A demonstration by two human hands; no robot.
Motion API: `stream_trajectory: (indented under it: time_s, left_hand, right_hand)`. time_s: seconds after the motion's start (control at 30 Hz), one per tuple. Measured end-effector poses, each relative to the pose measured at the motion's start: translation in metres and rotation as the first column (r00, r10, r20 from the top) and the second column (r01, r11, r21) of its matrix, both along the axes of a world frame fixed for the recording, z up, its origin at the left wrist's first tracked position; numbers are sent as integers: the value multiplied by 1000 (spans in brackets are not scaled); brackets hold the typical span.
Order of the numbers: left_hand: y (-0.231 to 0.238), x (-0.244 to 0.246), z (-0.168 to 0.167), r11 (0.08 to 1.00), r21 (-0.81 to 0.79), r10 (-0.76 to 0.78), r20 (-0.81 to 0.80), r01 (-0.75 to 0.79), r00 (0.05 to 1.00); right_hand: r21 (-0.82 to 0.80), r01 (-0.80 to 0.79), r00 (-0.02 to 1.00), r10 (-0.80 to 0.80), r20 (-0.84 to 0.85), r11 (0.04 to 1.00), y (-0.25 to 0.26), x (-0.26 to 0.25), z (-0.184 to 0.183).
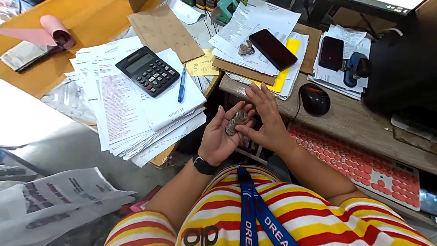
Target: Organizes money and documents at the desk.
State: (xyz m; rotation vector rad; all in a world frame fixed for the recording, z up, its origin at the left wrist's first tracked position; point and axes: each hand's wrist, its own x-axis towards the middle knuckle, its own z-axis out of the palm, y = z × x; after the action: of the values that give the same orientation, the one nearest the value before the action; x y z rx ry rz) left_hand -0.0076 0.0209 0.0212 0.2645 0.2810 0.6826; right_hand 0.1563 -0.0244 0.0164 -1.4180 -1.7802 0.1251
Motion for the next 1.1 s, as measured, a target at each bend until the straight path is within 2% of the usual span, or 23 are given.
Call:
stream_trajectory:
  time_s: [0.63,0.77,0.83,0.93,1.03,1.1]
  left_hand:
    - [-1,1,0,1000,-27,-8,40,9,999]
    - [-1,0,-4,1000,12,-10,-26,10,1000]
    - [-4,3,-5,999,-9,33,-122,-34,992]
    - [-11,12,-13,986,-114,78,-335,-123,939]
    - [-21,16,-29,963,-240,-7,-477,-123,879]
    - [-29,17,-42,955,-279,-76,-560,-102,825]
  right_hand:
    - [-3,-2,1000,1,-8,1000,1,-4,0]
    - [7,-76,997,76,0,997,-10,-13,-2]
    - [-75,-122,993,121,-13,990,-16,-20,-10]
    - [-271,-120,992,106,-64,955,-20,-25,-24]
    - [-533,-140,990,102,-100,834,-25,-25,-39]
    - [-636,-173,981,73,-180,752,-31,-23,-57]
